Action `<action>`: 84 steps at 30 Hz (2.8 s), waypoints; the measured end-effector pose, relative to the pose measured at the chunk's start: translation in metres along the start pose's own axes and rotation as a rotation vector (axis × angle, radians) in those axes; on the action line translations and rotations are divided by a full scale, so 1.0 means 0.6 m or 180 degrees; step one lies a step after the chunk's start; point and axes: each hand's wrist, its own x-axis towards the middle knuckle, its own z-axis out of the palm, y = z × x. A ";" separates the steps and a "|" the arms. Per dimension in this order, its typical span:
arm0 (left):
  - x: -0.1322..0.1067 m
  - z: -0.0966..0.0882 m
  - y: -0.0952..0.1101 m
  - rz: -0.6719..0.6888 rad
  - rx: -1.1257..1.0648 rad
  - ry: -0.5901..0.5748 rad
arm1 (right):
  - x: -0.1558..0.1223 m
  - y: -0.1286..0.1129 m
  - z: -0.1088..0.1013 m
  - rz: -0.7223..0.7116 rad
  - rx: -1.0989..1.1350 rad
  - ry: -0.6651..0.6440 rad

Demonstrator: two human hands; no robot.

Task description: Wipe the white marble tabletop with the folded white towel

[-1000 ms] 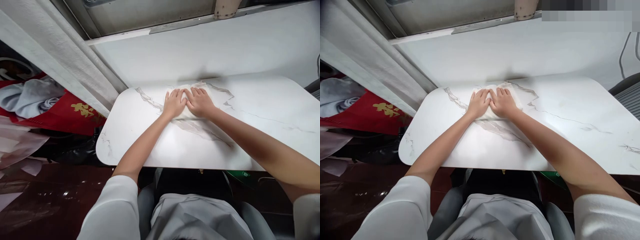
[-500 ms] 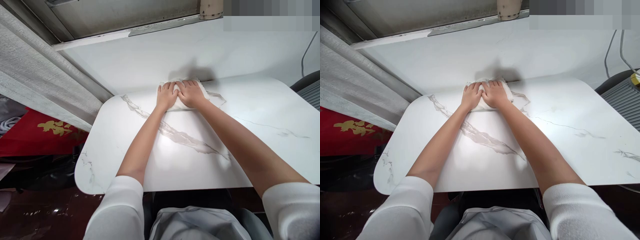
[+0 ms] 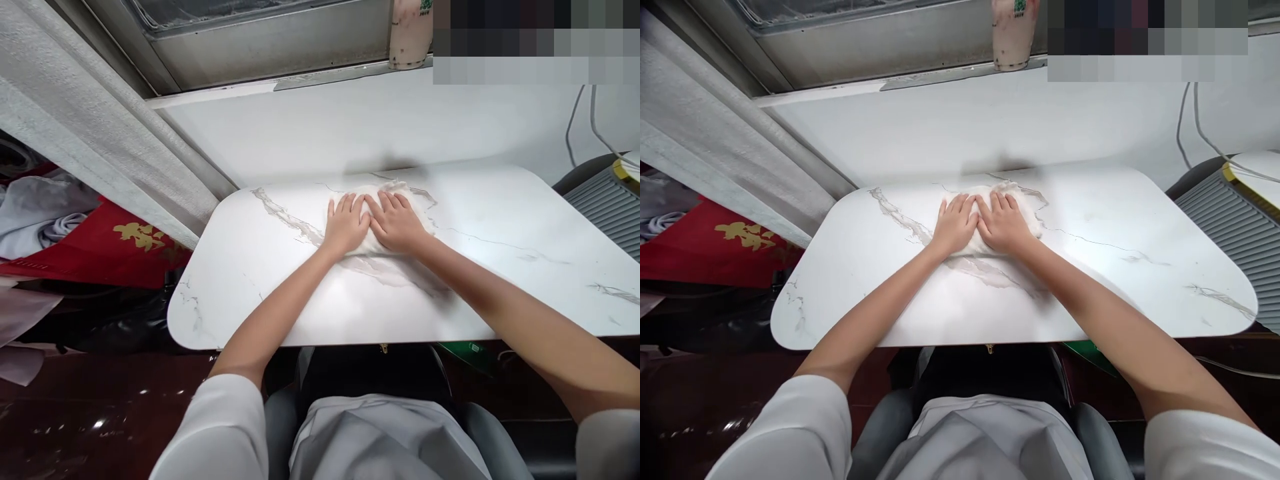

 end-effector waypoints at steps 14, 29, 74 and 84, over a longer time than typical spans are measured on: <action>-0.224 -0.011 0.105 0.0562 -0.0113 -0.0209 | -0.261 -0.072 -0.072 -0.0031 -0.0024 0.0342; 0.003 0.028 0.094 0.0380 -0.0059 -0.0200 | -0.080 0.071 -0.019 0.0188 -0.0076 0.0145; -0.173 0.030 0.219 0.0991 -0.0293 -0.0326 | -0.327 0.047 -0.082 0.0235 -0.0141 0.0255; -0.063 0.052 0.226 0.0818 -0.0262 -0.0357 | -0.239 0.132 -0.061 0.0302 -0.0171 0.0222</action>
